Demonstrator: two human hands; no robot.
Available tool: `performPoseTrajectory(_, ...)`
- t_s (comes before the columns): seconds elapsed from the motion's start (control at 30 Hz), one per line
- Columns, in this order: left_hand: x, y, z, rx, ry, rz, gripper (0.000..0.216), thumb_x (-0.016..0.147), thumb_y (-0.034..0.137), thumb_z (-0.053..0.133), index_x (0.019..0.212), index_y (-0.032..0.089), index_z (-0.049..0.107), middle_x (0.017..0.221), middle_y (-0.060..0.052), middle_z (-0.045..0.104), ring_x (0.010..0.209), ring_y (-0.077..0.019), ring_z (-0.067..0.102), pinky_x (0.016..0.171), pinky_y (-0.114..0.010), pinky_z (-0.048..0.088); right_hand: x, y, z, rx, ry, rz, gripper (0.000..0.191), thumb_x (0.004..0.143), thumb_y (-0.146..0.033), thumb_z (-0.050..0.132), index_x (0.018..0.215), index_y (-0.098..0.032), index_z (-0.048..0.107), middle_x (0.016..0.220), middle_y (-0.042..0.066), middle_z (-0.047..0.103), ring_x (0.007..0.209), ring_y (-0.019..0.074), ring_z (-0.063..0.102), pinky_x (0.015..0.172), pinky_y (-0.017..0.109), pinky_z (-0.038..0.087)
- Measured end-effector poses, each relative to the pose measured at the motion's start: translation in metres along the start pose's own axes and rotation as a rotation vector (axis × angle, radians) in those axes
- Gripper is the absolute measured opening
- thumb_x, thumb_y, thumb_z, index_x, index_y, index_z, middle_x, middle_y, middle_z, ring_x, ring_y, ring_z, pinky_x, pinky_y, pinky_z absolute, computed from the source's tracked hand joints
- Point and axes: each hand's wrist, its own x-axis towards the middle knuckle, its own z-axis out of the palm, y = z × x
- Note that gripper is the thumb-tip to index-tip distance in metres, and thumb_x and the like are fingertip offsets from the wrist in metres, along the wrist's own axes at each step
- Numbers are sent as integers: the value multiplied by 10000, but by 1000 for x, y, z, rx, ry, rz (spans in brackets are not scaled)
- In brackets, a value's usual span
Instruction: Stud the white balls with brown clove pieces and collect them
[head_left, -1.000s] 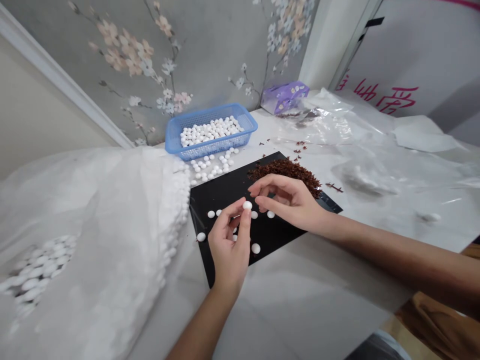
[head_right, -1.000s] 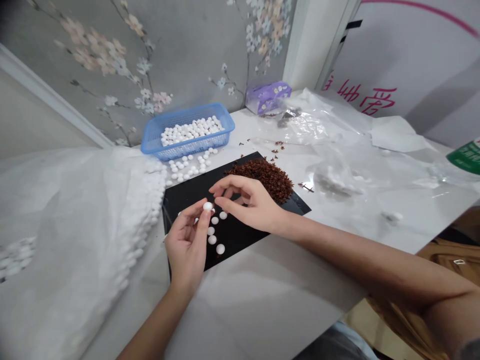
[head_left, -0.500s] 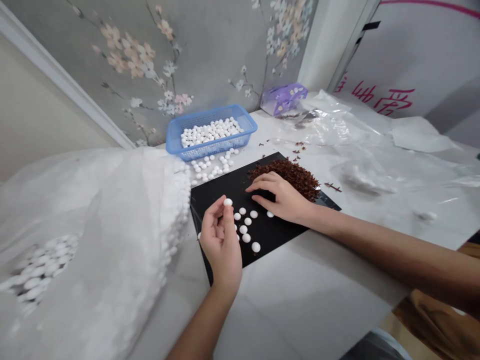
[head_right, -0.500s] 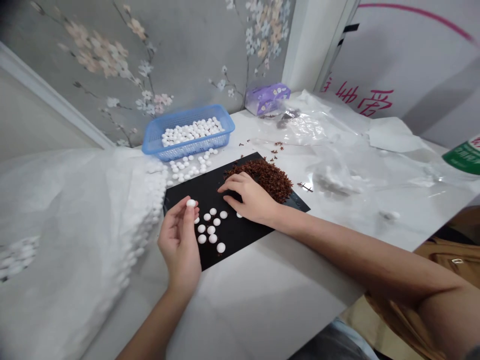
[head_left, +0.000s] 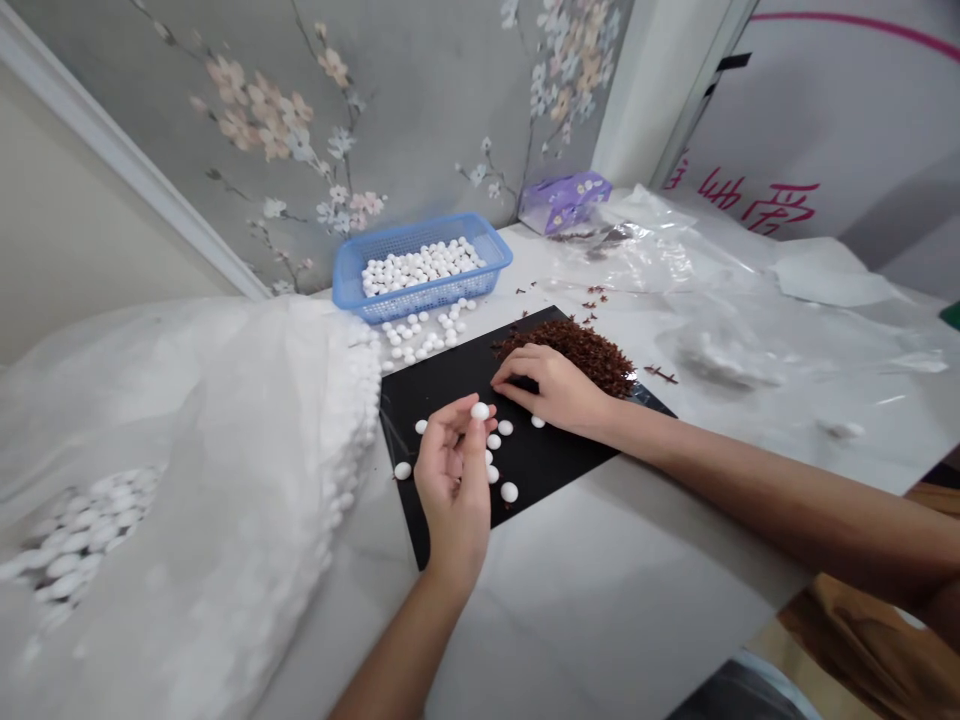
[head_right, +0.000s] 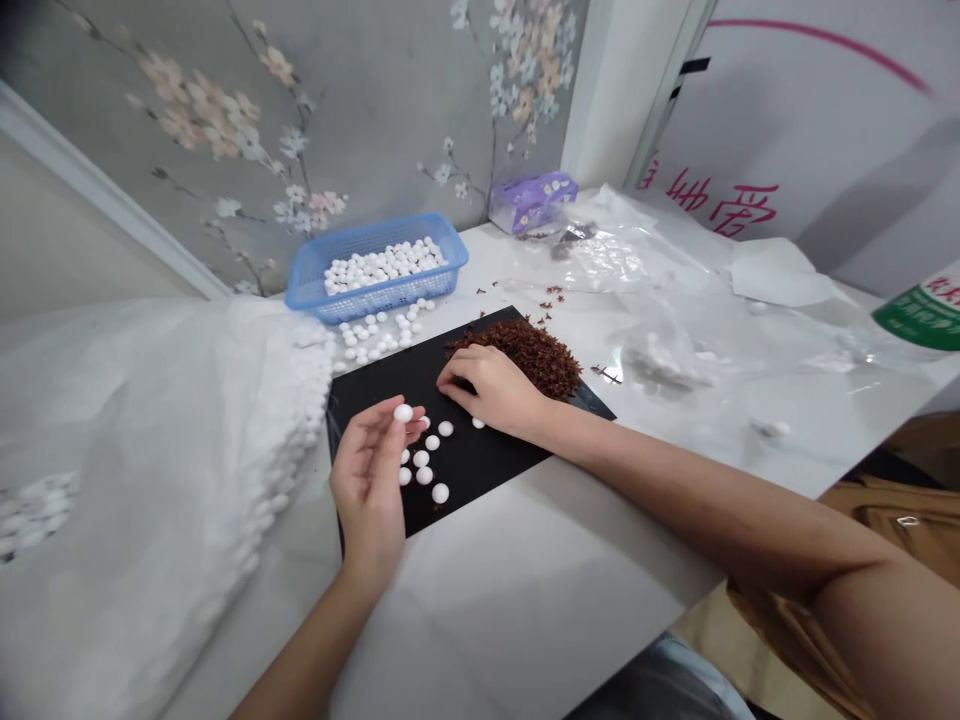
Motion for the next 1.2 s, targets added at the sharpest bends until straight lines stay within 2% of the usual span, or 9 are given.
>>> performPoseTrajectory(0.2, 1, -1, -3, -19, -24, 4, 196, 859, 313, 523, 987, 217, 635, 979, -37, 654, 854, -133, 624, 787, -240, 496, -8, -25, -9, 344, 148, 41, 65, 829, -225, 563, 783, -185, 581, 790, 33, 581, 680, 130, 534, 639, 277, 461)
performPoseTrajectory(0.37, 4, -6, -3, -65, -34, -38, 197, 853, 304, 519, 974, 216, 647, 967, -30, 652, 807, -129, 612, 744, -236, 492, -17, -46, -7, 510, 128, 108, 131, 867, -295, 521, 801, -184, 545, 768, 12, 517, 598, 89, 468, 538, 229, 407)
performPoseTrajectory(0.63, 8, -9, -3, -80, -48, -89, 205, 845, 319, 520, 957, 208, 651, 1041, -42, 651, 898, -161, 611, 746, -240, 487, -22, -51, -1, 471, 93, 33, 126, 893, -258, 463, 818, -186, 535, 784, 27, 524, 641, 105, 469, 556, 239, 396)
performPoseTrajectory(1.2, 6, -6, -2, -44, -56, -79, 190, 847, 322, 534, 940, 225, 669, 956, -11, 670, 802, -115, 613, 733, -212, 487, -21, -49, -1, 483, 90, 51, 94, 872, -213, 494, 802, -171, 541, 778, 14, 501, 592, 78, 441, 502, 209, 369)
